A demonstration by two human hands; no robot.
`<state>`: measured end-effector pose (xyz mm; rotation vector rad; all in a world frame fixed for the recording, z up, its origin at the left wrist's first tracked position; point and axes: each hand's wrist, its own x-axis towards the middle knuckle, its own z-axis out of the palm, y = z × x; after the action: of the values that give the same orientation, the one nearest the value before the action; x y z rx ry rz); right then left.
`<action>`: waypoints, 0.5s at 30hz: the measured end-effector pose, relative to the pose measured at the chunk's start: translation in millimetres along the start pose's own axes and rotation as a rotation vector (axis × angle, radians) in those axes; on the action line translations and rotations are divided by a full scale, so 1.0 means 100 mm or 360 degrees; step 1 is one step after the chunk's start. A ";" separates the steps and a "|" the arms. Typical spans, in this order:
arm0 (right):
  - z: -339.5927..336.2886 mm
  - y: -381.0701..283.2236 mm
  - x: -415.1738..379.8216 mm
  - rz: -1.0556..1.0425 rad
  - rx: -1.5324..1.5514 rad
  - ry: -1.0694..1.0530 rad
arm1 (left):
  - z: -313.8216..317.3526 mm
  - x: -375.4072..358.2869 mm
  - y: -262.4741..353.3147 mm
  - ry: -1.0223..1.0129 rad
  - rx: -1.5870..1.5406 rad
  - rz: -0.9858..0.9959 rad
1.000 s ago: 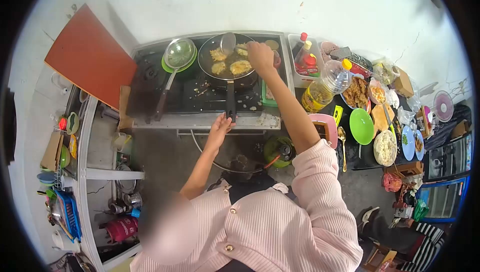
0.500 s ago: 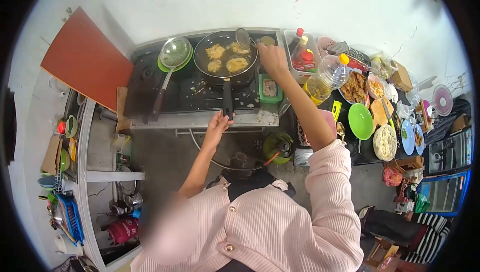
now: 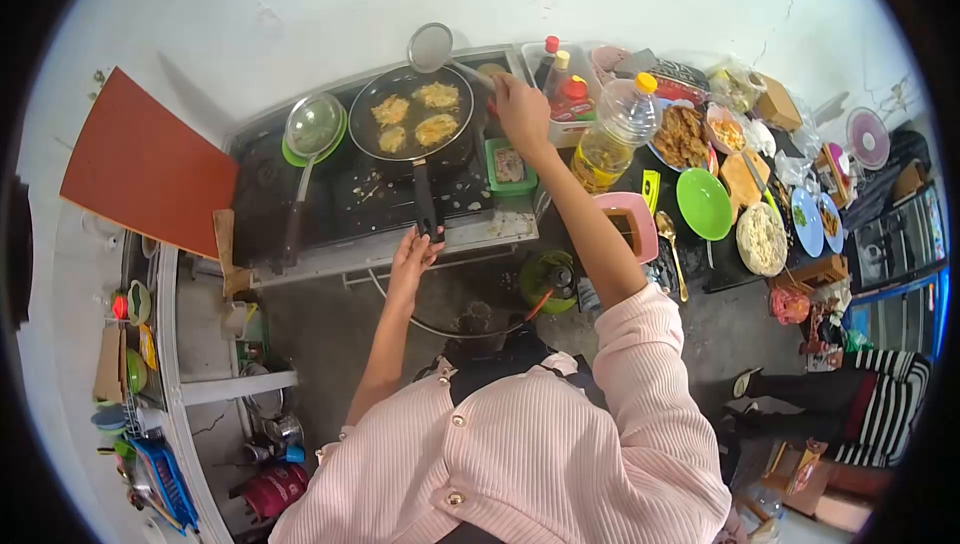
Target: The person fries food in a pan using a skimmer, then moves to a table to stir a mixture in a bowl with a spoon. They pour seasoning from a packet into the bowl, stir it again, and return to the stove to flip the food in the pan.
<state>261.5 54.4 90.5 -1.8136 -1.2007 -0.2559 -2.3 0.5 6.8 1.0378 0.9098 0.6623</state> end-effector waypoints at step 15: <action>-0.61 -0.41 -0.87 0.1168 0.1909 -0.0634 | -0.03 -0.22 -0.10 -0.0096 -0.0057 -0.0072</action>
<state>202.4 -43.2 96.0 -1.0723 -0.5736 1.0665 -14.6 -20.0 3.8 0.9975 0.8638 0.6048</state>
